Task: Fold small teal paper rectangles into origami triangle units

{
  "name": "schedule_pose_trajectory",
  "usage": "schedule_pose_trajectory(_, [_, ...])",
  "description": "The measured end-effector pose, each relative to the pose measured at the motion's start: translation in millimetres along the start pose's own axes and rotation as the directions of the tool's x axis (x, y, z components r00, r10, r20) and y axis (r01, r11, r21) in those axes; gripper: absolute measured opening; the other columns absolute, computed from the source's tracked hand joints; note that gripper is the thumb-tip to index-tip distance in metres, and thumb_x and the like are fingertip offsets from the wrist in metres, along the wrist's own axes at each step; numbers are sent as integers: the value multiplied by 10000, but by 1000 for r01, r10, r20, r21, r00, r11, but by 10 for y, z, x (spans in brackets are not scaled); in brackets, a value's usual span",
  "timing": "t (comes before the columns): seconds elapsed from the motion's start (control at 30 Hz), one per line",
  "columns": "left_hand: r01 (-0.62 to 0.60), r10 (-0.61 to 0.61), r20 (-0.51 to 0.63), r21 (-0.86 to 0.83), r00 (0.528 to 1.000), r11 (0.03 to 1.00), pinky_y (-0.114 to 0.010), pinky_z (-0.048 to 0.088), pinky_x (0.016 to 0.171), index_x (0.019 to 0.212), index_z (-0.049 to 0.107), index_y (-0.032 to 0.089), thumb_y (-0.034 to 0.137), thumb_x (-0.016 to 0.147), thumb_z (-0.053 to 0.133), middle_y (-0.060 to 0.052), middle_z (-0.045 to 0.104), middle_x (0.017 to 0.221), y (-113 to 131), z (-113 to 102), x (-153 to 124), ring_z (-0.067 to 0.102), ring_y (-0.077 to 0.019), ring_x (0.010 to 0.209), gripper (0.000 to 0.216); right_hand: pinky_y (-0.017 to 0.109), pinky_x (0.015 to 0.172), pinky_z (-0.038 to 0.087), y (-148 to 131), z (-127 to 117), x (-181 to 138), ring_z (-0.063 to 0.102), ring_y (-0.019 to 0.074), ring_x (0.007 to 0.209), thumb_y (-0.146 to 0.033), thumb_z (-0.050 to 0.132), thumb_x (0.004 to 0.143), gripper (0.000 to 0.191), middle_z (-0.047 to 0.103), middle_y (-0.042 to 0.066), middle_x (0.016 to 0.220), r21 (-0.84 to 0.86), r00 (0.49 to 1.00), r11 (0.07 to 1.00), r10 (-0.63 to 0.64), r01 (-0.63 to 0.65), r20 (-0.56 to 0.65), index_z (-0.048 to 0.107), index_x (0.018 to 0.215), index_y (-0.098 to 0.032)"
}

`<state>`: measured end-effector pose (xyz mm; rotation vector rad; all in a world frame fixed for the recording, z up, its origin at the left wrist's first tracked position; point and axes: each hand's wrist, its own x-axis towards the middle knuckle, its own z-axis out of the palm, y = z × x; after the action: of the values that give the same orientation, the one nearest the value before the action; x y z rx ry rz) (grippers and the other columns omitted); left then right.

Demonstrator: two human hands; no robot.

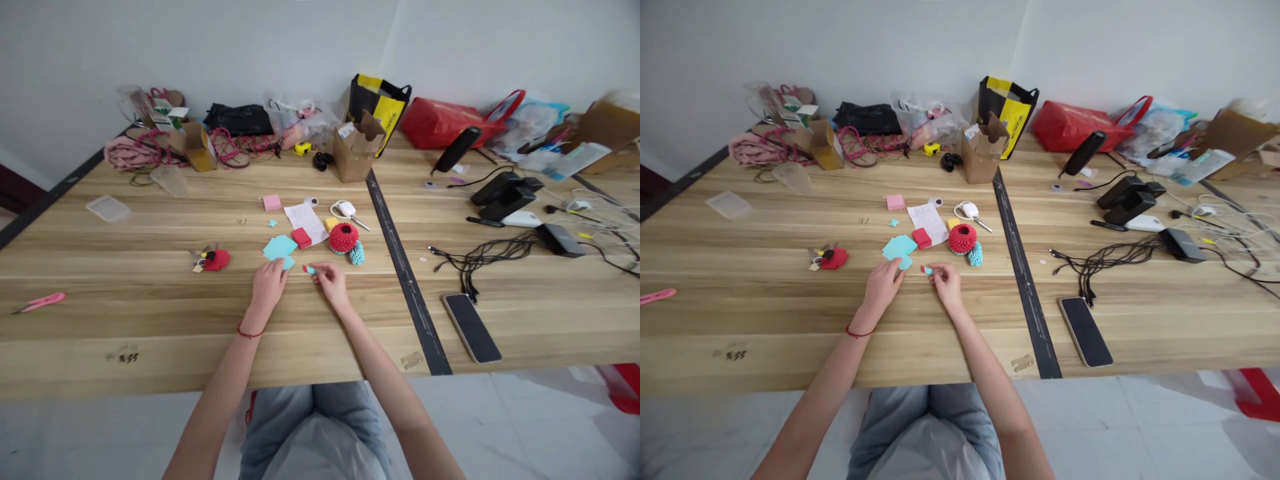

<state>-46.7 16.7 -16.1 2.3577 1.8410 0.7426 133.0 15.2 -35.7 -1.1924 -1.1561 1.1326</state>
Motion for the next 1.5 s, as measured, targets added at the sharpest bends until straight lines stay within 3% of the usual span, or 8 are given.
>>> schedule_pose_trajectory(0.2, [47, -47, -18, 9, 999, 999, -348, 436, 732, 1008, 613, 155, 175, 874, 388, -131, 685, 883, -25, 26, -13, 634, -248, 794, 263, 275, 595, 521, -16, -3, -8, 598, 122, 611, -333, 523, 771, 213, 654, 80, 956, -5, 1000, 1000, -19, 19, -4, 613, 872, -169])
schedule_pose_trajectory(0.47, [42, -43, -71, -13, 997, 999, -415, 410, 876, 1069, 568, 139, 345, 810, 564, -182, 595, 1186, 12, 21, -21, 561, -310, 1061, 331, 271, 592, 513, -29, 2, -10, 591, 126, 601, -340, 537, 764, 216, 666, 68, 892, -8, 1000, 1000, -6, 6, 7, 620, 870, -173])
schedule_pose_trajectory(0.7, [33, -31, -32, 61, 999, 998, -395, 412, 814, 1050, 569, 144, 244, 835, 482, -159, 640, 1102, 54, 4, -1, 598, -288, 943, 252, 273, 590, 506, -31, 4, -8, 588, 131, 597, -339, 533, 767, 213, 671, 69, 873, -9, 1000, 1000, -1, 1, 18, 623, 862, -171])
schedule_pose_trajectory(0.87, [77, -77, -7, 53, 997, 996, -395, 393, 780, 1079, 555, 126, 347, 827, 530, -181, 655, 1005, 82, -7, -14, 593, -319, 933, 337, 264, 578, 497, -23, 3, -5, 577, 126, 581, -315, 532, 760, 202, 664, 61, 826, -8, 1000, 1000, 0, 0, 24, 624, 857, -163])
schedule_pose_trajectory(1.0, [66, -66, -1, 116, 998, 991, -385, 387, 748, 1071, 557, 120, 309, 851, 495, -178, 656, 992, 98, -9, -13, 594, -312, 912, 297, 265, 569, 497, -25, 4, -2, 580, 132, 579, -336, 533, 761, 218, 668, 63, 809, -10, 999, 1000, 19, -18, 28, 623, 858, -163])
schedule_pose_trajectory(1.27, [-6, 3, 13, 202, 1000, 979, -322, 385, 689, 878, 594, 142, 188, 880, 400, -118, 666, 830, 129, -9, -29, 598, -235, 803, 199, 258, 576, 502, -7, 4, -2, 585, 124, 567, -330, 536, 766, 214, 679, 53, 793, -30, 1000, 1000, -2, 3, 30, 632, 850, -158])
schedule_pose_trajectory(1.4, [3, 4, -42, 164, 999, 986, -315, 388, 679, 788, 593, 157, 169, 874, 403, -101, 652, 758, 129, -34, -38, 593, -219, 742, 208, 258, 577, 509, -21, -8, -13, 601, 131, 595, -334, 546, 779, 220, 688, 61, 824, -59, 999, 998, -19, 21, 33, 653, 864, -162])
schedule_pose_trajectory(1.5, [12, -8, -134, 26, 991, 1000, -319, 405, 717, 816, 588, 168, 190, 861, 445, -85, 647, 769, 155, -81, -50, 591, -217, 768, 152, 268, 641, 526, -87, -10, -39, 636, 166, 754, -334, 600, 770, 207, 681, 83, 940, -124, 990, 984, -120, 129, 79, 688, 882, -184])
